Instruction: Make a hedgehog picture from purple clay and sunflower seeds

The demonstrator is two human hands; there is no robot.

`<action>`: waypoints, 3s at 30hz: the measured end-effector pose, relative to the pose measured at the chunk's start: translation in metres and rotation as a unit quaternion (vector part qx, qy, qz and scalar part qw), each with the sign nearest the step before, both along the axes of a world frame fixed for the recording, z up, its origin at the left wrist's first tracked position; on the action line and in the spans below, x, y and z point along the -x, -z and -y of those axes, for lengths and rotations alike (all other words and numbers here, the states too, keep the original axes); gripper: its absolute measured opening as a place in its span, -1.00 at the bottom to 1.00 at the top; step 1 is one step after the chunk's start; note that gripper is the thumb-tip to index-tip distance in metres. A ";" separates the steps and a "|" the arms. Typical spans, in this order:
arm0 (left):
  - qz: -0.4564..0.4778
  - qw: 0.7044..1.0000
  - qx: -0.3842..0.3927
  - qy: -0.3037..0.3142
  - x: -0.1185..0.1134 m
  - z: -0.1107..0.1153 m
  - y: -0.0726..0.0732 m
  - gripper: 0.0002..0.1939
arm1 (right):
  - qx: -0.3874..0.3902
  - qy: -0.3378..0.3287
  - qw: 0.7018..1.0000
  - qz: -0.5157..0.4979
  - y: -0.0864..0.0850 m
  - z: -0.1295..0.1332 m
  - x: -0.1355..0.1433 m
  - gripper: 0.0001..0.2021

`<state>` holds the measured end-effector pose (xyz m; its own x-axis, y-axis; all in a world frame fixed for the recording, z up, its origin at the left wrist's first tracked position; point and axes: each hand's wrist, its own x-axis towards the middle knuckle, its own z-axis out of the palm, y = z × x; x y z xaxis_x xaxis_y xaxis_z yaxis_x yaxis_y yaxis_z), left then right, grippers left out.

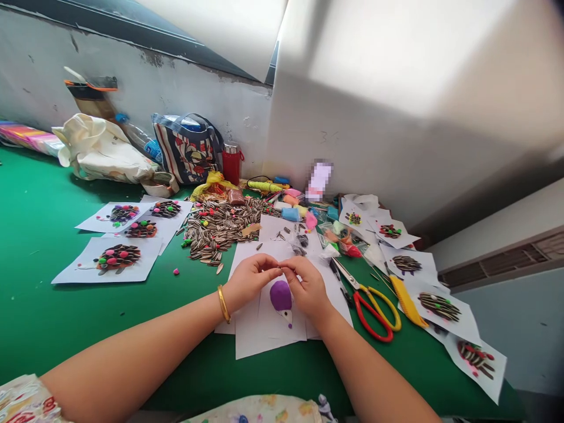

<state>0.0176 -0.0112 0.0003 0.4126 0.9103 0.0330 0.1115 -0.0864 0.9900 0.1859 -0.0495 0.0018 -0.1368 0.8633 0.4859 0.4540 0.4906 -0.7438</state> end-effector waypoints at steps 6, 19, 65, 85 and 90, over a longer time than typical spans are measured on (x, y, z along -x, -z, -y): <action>0.116 0.982 0.142 0.047 0.002 0.003 -0.001 -0.71 | -0.007 -0.011 1.000 -0.006 0.000 0.002 -0.002 -0.76; 0.115 0.970 0.189 0.098 0.001 0.005 0.000 -0.59 | -0.047 -0.001 0.997 0.067 0.000 0.004 -0.004 -0.74; -0.348 0.854 -0.375 0.092 0.013 -0.009 0.012 -0.83 | 0.018 0.049 0.942 0.332 0.023 -0.019 -0.025 -0.88; -0.339 0.860 -0.372 0.085 0.013 -0.009 0.014 -0.82 | 0.010 0.034 0.931 0.363 0.019 -0.015 -0.042 -0.81; -0.355 0.852 -0.374 0.088 0.012 -0.009 0.014 -0.81 | 0.018 0.038 0.917 0.397 0.016 -0.012 -0.040 -0.61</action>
<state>0.0052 -0.0025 -0.0134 0.6977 0.6666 0.2624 0.5801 -0.7406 0.3390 0.2258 -0.0379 -0.0137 -0.3728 0.8990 0.2297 0.8918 0.4155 -0.1791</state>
